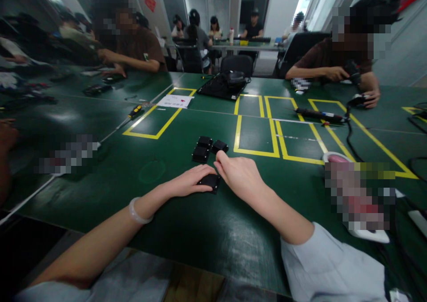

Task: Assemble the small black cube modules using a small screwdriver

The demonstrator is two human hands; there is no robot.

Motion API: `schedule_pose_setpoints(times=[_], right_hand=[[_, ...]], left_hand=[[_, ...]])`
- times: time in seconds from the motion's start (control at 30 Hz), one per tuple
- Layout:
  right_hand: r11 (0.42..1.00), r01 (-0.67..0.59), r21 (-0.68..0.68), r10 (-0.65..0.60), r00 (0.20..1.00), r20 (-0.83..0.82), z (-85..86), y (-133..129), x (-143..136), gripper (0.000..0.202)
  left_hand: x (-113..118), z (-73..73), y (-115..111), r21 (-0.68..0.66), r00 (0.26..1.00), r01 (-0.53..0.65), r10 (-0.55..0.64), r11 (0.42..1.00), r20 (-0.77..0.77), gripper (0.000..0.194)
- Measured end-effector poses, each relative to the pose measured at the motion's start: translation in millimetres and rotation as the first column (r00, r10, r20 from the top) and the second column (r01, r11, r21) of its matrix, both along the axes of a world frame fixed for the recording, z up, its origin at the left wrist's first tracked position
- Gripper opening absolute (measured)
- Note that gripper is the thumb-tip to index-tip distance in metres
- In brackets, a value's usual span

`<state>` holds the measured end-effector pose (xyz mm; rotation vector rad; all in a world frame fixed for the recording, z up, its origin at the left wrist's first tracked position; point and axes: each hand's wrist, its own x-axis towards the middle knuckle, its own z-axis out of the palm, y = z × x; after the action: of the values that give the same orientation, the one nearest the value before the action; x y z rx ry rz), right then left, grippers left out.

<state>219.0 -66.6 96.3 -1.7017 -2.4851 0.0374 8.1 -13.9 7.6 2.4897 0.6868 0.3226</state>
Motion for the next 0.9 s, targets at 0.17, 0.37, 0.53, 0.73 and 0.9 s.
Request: schedule_pose_setpoints(times=[0.17,0.37,0.53,0.73,0.9], right_hand=[[0.999,-0.043,0.007,0.043,0.996,-0.078,-2.4,0.0,1.4,0.022],[1.000,-0.022,0.007,0.023,0.997,-0.073,1.4,-0.9,0.8,0.025],[1.000,-0.001,-0.029,0.000,1.000,-0.009,2.4,-0.1,0.7,0.027],[0.999,-0.034,-0.002,0.034,0.994,-0.104,1.1,-2.0,2.4,0.022],[1.000,-0.019,-0.002,0.019,0.999,-0.050,0.4,-0.3,1.9,0.028]], left_hand=[[-0.3,0.7,-0.3,-0.001,1.000,-0.006,0.006,1.000,0.010,0.041],[0.1,2.0,-0.4,-0.003,1.000,-0.001,0.001,1.000,0.003,0.041],[0.2,1.6,-0.7,-0.003,1.000,-0.008,0.008,1.000,0.006,0.040],[-0.4,-1.2,0.0,0.011,1.000,0.001,-0.001,1.000,0.000,0.039],[-0.9,-1.0,-0.1,0.003,1.000,-0.003,0.003,1.000,0.002,0.042]])
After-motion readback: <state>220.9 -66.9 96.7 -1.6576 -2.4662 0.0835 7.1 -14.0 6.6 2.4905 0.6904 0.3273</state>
